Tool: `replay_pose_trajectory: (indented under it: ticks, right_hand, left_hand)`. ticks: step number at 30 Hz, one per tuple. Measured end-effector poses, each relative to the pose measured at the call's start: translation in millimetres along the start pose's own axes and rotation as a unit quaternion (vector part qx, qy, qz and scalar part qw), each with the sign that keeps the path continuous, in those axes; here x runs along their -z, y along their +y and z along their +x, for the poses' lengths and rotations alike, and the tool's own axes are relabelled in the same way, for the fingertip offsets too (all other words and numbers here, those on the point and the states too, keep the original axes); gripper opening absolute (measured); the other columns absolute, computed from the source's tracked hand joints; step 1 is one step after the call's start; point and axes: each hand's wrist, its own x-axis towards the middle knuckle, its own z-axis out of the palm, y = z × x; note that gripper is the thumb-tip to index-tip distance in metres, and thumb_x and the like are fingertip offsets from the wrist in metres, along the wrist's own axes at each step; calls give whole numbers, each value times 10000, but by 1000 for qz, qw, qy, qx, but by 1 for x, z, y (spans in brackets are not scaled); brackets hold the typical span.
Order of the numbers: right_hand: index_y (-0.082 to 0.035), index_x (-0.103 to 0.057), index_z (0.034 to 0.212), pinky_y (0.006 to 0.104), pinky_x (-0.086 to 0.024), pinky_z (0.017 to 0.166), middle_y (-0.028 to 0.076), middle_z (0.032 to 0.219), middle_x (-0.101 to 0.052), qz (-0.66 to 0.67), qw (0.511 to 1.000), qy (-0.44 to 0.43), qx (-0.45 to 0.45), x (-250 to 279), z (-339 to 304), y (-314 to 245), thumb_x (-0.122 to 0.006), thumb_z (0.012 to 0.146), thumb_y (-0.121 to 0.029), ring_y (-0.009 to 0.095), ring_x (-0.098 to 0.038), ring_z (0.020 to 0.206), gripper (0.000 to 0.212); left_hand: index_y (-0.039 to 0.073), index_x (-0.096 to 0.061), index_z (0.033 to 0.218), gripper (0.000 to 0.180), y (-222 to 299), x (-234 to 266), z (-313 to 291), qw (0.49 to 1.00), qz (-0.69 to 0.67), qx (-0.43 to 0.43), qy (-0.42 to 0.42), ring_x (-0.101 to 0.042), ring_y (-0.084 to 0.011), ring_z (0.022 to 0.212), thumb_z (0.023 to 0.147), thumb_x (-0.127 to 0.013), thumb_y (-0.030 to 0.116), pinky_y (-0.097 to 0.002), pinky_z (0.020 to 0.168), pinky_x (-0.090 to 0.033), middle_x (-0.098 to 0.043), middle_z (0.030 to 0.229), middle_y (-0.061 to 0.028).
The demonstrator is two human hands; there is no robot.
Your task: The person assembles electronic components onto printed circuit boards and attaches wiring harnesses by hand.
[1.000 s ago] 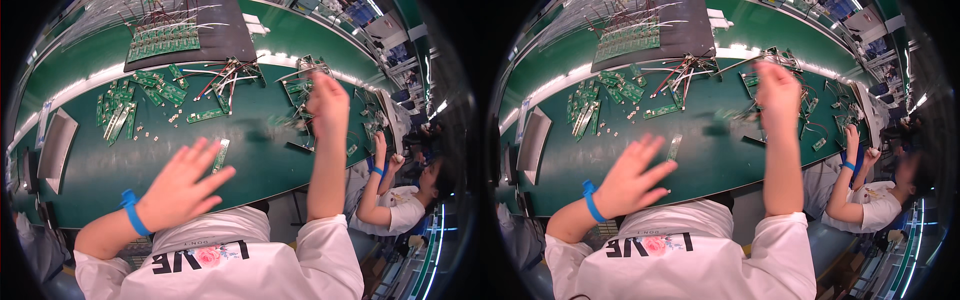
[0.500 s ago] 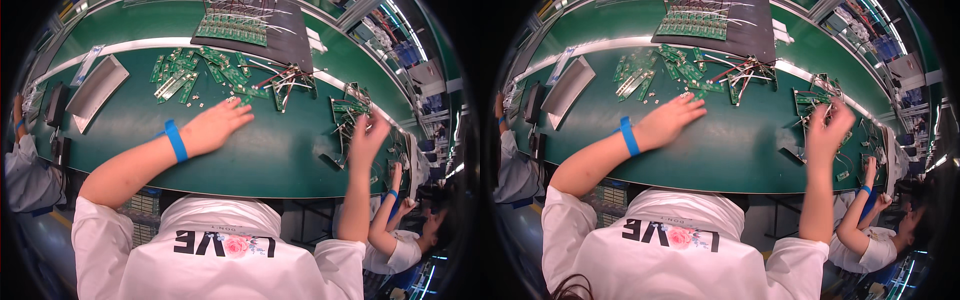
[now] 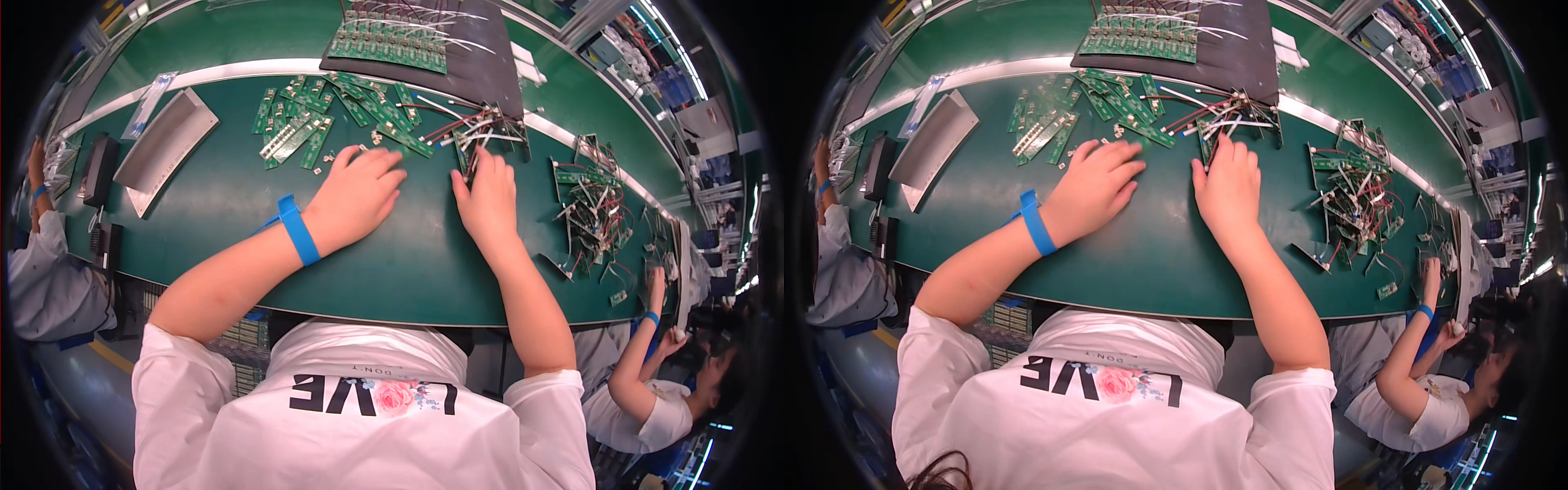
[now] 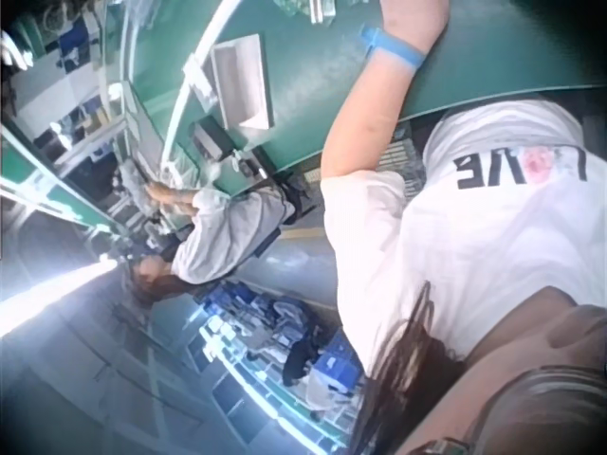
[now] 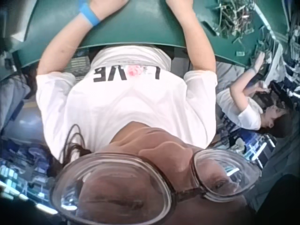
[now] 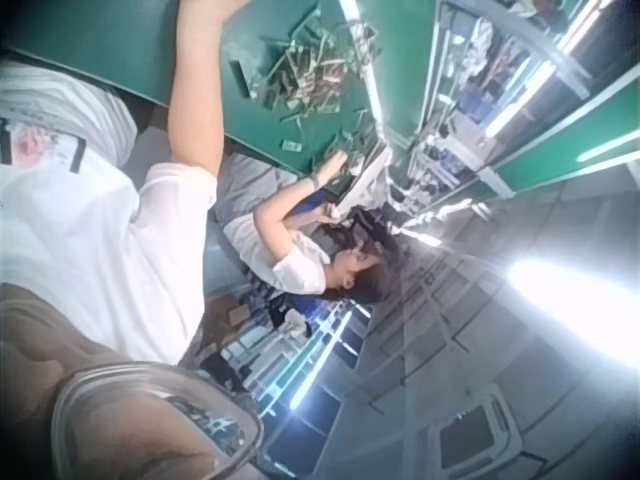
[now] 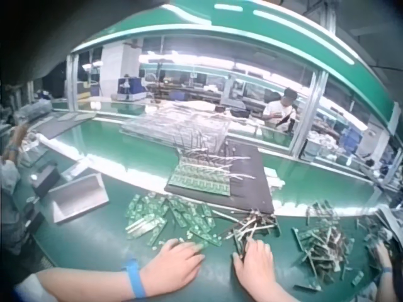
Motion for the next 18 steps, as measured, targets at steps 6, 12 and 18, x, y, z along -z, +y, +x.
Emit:
replay_pose_trajectory:
  ticks: [6,12,18]
  right_hand:
    - [-26,-569,1025,408,-431,767,129,925,-530,54,997,-23,46,14,-33,-3,-638,805,-116,320,-523,880,248]
    - [-4,-563,1050,352,-445,649,108,847,-534,242,968,-49,32,15,-11,-40,-653,818,-158,248,-533,732,293]
    - [9,-560,1104,228,-420,547,50,821,-591,708,616,-297,-178,1,-2,-55,-525,968,-286,98,-522,586,326]
  left_hand:
    - [87,-618,978,204,-10,7,1,995,9,87,37,-545,-221,1019,779,-656,112,-418,919,-367,-584,1087,-55]
    - [108,-651,887,128,-25,15,6,995,54,86,21,-588,-211,872,761,-674,111,-414,920,-366,-621,882,-28]
    - [108,-659,877,166,-9,19,8,985,-127,-22,113,-604,-207,836,723,-708,71,-472,1017,-341,-633,863,-15]
